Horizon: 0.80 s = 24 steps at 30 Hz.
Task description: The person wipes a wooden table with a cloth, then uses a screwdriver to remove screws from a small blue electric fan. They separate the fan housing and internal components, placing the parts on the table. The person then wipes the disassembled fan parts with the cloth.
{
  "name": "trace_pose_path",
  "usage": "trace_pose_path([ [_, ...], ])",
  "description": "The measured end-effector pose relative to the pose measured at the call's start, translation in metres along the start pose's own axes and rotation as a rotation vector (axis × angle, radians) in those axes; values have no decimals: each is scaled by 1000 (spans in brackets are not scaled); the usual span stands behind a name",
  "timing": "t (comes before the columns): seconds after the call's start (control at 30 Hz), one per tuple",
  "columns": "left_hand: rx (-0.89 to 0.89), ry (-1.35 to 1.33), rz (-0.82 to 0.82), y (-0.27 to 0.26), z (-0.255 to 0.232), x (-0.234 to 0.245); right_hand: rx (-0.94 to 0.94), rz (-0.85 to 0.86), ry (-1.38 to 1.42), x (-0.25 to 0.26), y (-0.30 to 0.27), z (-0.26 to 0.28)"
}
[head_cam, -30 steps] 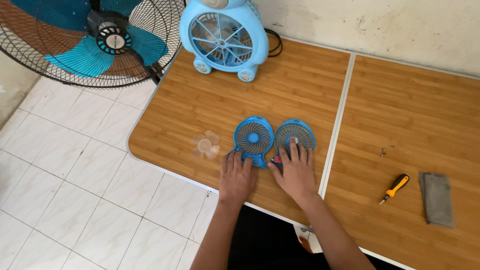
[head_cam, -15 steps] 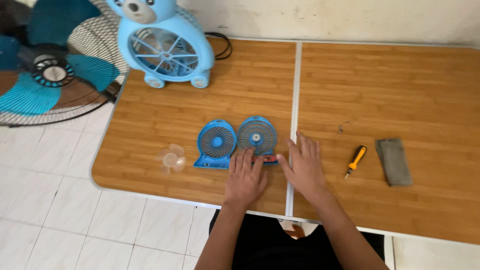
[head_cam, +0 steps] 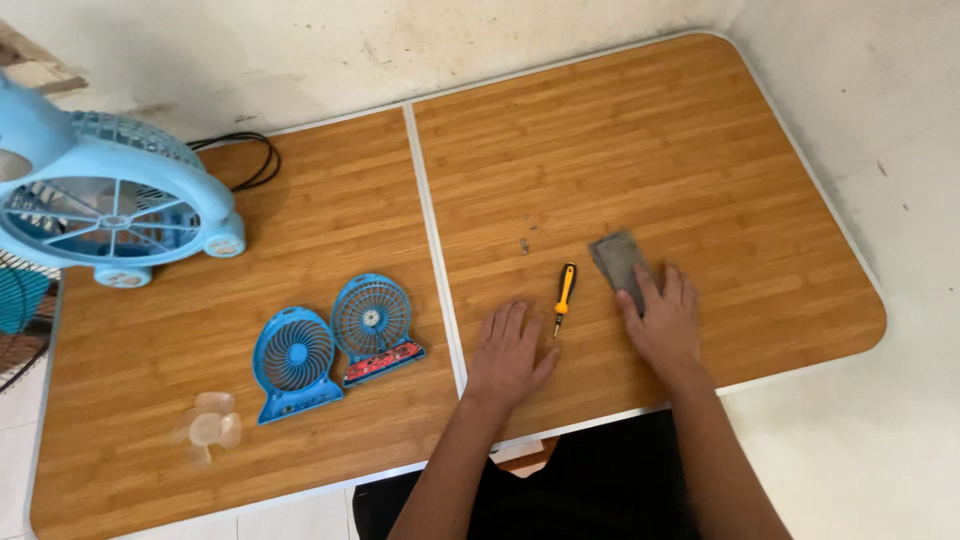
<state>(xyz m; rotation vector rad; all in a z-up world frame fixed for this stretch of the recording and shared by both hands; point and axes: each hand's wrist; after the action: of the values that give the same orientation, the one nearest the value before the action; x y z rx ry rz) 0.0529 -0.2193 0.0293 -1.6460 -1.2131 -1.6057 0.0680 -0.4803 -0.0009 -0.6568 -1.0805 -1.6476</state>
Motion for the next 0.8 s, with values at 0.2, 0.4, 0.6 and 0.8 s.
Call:
trace_pose_path([
  [0.2,-26,-14,35,28,-21,-7,-36,5,10,4,-13,10],
  [0.4,31,55,15,42,-33,-12,-236,121,244,16,-6,20],
  [0.6,65,3,-7,51,-34,-14,-112,169,296,20,1,10],
  [0.8,73,4,7,61,-40,-18,72,49,336,24,-3,2],
])
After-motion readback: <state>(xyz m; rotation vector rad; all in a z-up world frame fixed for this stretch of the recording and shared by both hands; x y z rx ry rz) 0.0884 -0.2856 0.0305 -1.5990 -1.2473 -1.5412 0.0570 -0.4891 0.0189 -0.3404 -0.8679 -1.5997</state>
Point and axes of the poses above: each hand's wrist, its own y-axis towards the middle knuckle, its own x-axis out of the back of the hand, z = x × y, and after that the axes turned 14 degrees about y, right-handed
